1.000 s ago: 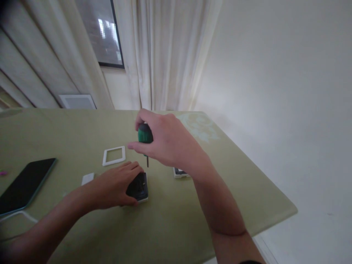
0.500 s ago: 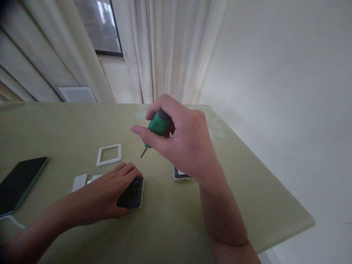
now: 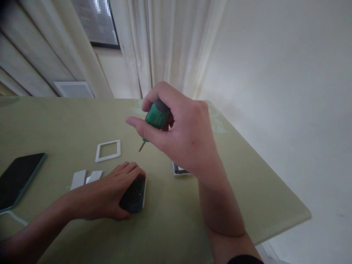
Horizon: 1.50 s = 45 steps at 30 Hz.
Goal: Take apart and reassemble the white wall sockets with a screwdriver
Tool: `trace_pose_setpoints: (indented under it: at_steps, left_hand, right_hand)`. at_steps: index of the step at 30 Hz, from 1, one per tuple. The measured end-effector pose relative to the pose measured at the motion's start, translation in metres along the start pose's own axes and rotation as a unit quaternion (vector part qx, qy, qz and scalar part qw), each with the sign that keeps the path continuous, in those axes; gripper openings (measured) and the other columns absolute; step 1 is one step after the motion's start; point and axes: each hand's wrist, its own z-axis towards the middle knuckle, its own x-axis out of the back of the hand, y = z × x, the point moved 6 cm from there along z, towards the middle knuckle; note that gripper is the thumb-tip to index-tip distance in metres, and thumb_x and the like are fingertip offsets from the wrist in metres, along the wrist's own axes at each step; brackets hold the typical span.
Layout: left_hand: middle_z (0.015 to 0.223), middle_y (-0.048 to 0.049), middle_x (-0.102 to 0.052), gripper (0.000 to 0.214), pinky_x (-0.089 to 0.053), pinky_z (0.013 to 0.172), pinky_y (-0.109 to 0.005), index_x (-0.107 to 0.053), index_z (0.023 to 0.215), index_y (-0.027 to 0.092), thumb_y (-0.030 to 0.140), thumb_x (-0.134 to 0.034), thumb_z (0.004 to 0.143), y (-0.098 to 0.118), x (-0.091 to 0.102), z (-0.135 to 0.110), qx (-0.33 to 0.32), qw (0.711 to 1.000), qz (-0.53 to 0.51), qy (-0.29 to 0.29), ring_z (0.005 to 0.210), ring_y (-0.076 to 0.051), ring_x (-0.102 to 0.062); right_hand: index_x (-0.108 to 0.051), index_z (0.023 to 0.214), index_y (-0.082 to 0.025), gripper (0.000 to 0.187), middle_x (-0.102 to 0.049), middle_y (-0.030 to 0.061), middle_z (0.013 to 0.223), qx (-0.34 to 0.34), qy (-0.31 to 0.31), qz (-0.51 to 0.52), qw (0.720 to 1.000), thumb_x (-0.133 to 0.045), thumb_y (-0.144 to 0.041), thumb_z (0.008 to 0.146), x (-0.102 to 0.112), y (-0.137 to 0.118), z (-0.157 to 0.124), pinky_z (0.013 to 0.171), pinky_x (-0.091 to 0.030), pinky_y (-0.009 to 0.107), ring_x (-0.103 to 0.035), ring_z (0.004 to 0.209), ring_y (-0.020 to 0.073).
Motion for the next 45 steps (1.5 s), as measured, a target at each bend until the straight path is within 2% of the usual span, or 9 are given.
trace_pose_setpoints:
  at_steps: [8,13,16,20,23,27,32,41,45]
  left_hand:
    - [0.121,-0.0096,-0.063,0.068,-0.050,0.100,-0.045,-0.053,0.133,0.022,0.027,-0.077,0.070,0.000,0.007,-0.005,-0.002,0.998,-0.058,0.010,0.113,-0.032,-0.060]
    - [0.145,-0.0096,-0.064,0.080,-0.050,0.109,-0.044,-0.050,0.153,0.030,0.041,-0.083,0.080,-0.028,0.025,-0.008,-0.023,0.966,-0.257,0.028,0.129,-0.033,-0.061]
    - [0.152,-0.0123,-0.063,0.061,-0.052,0.109,-0.041,-0.061,0.148,0.026,0.049,-0.072,0.092,-0.045,0.035,0.001,-0.026,0.864,-0.493,0.103,0.131,-0.032,-0.062]
    - [0.145,-0.0199,-0.068,0.054,-0.061,0.096,-0.041,-0.070,0.137,0.012,0.049,-0.052,0.102,-0.060,0.036,0.013,0.032,0.643,-0.730,0.229,0.109,-0.030,-0.074]
    - [0.139,-0.0204,-0.071,0.050,-0.063,0.097,-0.043,-0.071,0.132,0.008,0.041,-0.041,0.108,-0.061,0.036,0.016,0.056,0.532,-0.797,0.280,0.114,-0.030,-0.075]
    - [0.115,-0.0147,-0.080,0.045,-0.065,0.087,-0.034,-0.076,0.113,0.010,0.032,-0.036,0.112,-0.063,0.040,0.013,0.068,0.457,-0.815,0.350,0.099,-0.022,-0.078]
    - [0.098,-0.0048,-0.081,0.041,-0.063,0.076,-0.024,-0.075,0.099,0.016,0.025,-0.038,0.113,-0.064,0.035,0.014,0.086,0.423,-0.824,0.368,0.084,-0.014,-0.076]
    - [0.084,-0.0062,-0.078,0.042,-0.062,0.064,-0.022,-0.073,0.088,0.012,0.019,-0.039,0.112,-0.075,0.030,0.021,0.082,0.366,-0.832,0.408,0.069,-0.013,-0.072]
    - [0.082,-0.0058,-0.077,0.039,-0.061,0.060,-0.023,-0.072,0.089,0.012,0.019,-0.041,0.111,-0.081,0.027,0.021,0.093,0.374,-0.821,0.422,0.065,-0.013,-0.071]
  right_hand:
    - [-0.068,0.094,-0.025,0.022,-0.072,-0.0022,0.088,0.004,0.017,0.000,1.000,-0.081,-0.041,0.089,0.003,0.001,-0.001,0.066,-0.052,0.028,-0.065,0.075,0.0154]
    - [-0.064,0.112,-0.028,0.022,-0.069,-0.0012,0.085,-0.013,0.076,0.011,0.997,-0.073,-0.041,0.096,0.008,0.007,-0.003,0.066,-0.054,0.029,-0.067,0.076,0.0170]
    - [-0.057,0.122,-0.029,0.027,-0.066,-0.0011,0.085,-0.020,0.133,0.022,0.991,-0.067,-0.042,0.101,0.012,0.012,-0.005,0.064,-0.053,0.029,-0.066,0.075,0.0169]
    - [-0.055,0.125,-0.028,0.022,-0.064,0.0015,0.098,-0.011,0.142,0.005,0.990,-0.056,-0.040,0.106,0.007,0.014,-0.003,0.069,-0.052,0.029,-0.065,0.080,0.0169]
    - [-0.054,0.128,-0.027,0.022,-0.065,0.0021,0.102,-0.026,0.031,0.022,0.999,-0.047,-0.034,0.108,-0.026,0.018,0.002,0.075,-0.051,0.029,-0.064,0.084,0.0169]
    - [-0.063,0.114,-0.021,0.019,-0.071,0.0026,0.104,-0.026,-0.163,0.089,0.982,-0.049,-0.030,0.105,-0.100,0.024,-0.001,0.083,-0.047,0.028,-0.064,0.090,0.0151]
    - [-0.067,0.102,-0.019,0.016,-0.074,0.0015,0.101,-0.050,-0.221,0.103,0.969,-0.057,-0.032,0.103,-0.157,0.040,-0.008,0.088,-0.045,0.026,-0.064,0.094,0.0145]
    - [-0.076,0.116,-0.021,0.020,-0.068,0.0057,0.105,-0.048,-0.247,0.053,0.966,-0.063,-0.025,0.102,-0.177,0.048,-0.015,0.095,-0.045,0.033,-0.062,0.099,0.0182]
    - [-0.075,0.124,-0.020,0.026,-0.065,0.0055,0.105,-0.040,-0.256,0.108,0.960,-0.061,-0.018,0.102,-0.181,0.050,-0.016,0.101,-0.046,0.034,-0.061,0.103,0.0177]
